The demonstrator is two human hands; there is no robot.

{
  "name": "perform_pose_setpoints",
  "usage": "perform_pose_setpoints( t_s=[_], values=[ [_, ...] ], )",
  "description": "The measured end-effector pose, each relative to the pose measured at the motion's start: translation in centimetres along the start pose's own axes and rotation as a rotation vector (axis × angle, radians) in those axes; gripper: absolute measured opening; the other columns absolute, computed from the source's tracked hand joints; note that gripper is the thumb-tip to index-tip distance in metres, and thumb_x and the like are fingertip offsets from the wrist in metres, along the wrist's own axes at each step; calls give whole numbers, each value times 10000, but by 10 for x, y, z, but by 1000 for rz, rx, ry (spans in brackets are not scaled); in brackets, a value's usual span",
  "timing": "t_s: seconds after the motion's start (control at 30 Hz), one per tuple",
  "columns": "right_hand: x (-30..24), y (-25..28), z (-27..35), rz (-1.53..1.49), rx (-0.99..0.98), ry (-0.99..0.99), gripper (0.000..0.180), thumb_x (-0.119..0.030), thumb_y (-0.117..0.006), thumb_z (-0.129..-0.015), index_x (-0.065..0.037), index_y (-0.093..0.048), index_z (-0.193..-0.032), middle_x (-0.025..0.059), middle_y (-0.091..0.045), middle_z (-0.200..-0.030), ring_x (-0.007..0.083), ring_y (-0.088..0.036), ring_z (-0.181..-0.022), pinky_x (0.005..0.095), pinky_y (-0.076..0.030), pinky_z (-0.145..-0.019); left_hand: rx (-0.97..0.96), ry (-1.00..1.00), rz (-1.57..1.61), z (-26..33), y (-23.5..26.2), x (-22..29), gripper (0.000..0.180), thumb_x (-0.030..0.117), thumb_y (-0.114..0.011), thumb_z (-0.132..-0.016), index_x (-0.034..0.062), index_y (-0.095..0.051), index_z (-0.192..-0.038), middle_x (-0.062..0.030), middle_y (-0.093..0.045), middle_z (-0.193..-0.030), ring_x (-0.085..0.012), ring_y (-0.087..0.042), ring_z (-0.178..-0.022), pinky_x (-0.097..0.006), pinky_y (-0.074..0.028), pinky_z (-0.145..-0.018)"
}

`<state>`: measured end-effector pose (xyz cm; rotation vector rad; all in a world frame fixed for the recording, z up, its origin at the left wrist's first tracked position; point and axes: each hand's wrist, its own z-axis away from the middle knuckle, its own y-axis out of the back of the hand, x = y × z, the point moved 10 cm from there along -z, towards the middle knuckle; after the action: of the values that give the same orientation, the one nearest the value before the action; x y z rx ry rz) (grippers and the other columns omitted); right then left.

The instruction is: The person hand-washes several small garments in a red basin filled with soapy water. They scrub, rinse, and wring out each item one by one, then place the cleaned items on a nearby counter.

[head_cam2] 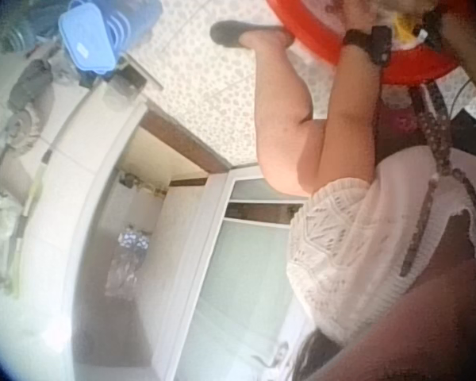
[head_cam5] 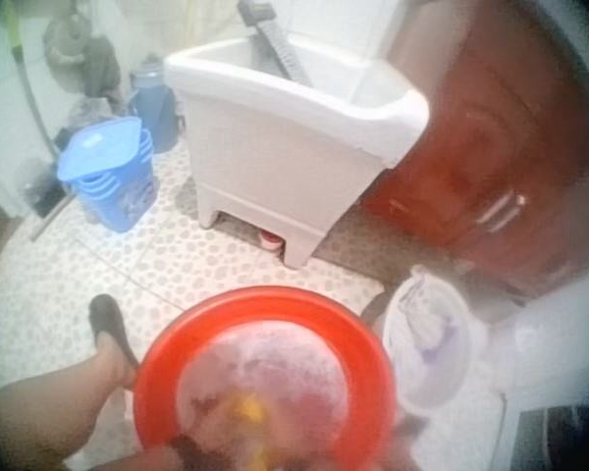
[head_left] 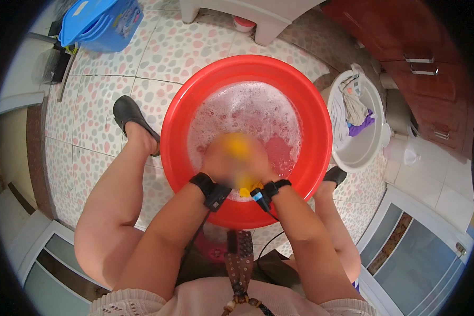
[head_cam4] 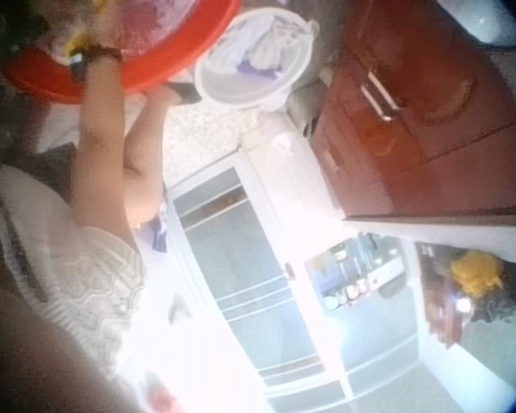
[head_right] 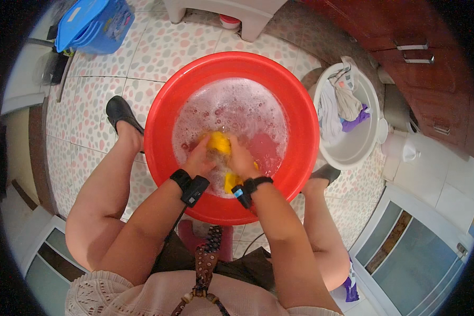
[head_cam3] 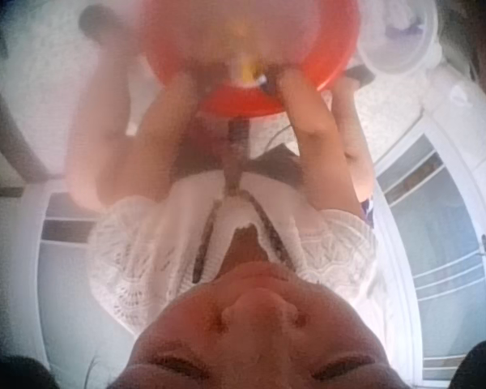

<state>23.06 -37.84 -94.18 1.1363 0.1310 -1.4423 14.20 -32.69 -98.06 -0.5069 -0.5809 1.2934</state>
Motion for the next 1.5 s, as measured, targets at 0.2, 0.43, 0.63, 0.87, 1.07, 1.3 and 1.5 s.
perform_pose_setpoints(
  t_s=[0.2,0.43,0.63,0.87,1.07,1.3,1.5],
  values=[
    [-48,6,46,-303,-58,61,293,-210,-689,-858,-57,-568,-1078,174,-660,-904,271,-659,-829,359,-500,-714,-51,196,115,7,-16,-11,391,436,-472,-981,104,-541,-1177,-93,-627,-1119,-224,-602,-1035,-361,-492,-910],
    [-61,24,45,-193,163,0,375,-384,-512,-952,-40,-648,-890,198,-663,-790,356,-656,-719,454,-494,-651,-174,-449,-833,5,-14,3,352,363,-548,-943,73,-537,-1142,-111,-640,-1003,-283,-612,-986,-350,-501,-834],
    [-33,48,18,289,254,-82,431,-438,-470,-955,-46,-636,-889,234,-653,-794,442,-627,-762,532,-482,-684,-111,-500,-838,-59,24,-22,390,396,-463,-974,78,-528,-1191,-110,-643,-1013,-258,-619,-1009,-378,-504,-868],
    [16,65,4,-10,393,-103,527,-409,-605,-885,-4,-533,-1215,246,-572,-1152,386,-533,-1088,441,-421,-942,36,-297,-178,-32,11,31,447,410,-497,-977,62,-488,-1258,-86,-579,-1174,-230,-551,-1135,-376,-423,-1010],
    [27,36,-3,3,275,19,749,-146,-717,-792,-12,-321,-1414,258,-412,-1353,407,-429,-1226,435,-355,-1051,270,-162,81,8,4,32,514,424,-527,-966,54,-448,-1314,-76,-520,-1271,-209,-490,-1197,-378,-362,-1065],
    [-50,16,13,-369,27,352,420,-15,-657,-846,-46,-547,-1250,66,-624,-1087,144,-590,-957,281,-482,-846,-24,111,354,-11,-5,7,395,420,-504,-973,141,-526,-1253,-53,-606,-1151,-207,-589,-996,-388,-488,-871],
    [-58,4,47,-595,-193,12,213,-69,-654,-878,-37,-606,-1083,8,-633,-834,66,-588,-738,240,-476,-623,137,40,-31,-2,11,2,479,494,-503,-952,77,-566,-1180,-115,-656,-1039,-241,-636,-927,-367,-514,-837]
  ],
)
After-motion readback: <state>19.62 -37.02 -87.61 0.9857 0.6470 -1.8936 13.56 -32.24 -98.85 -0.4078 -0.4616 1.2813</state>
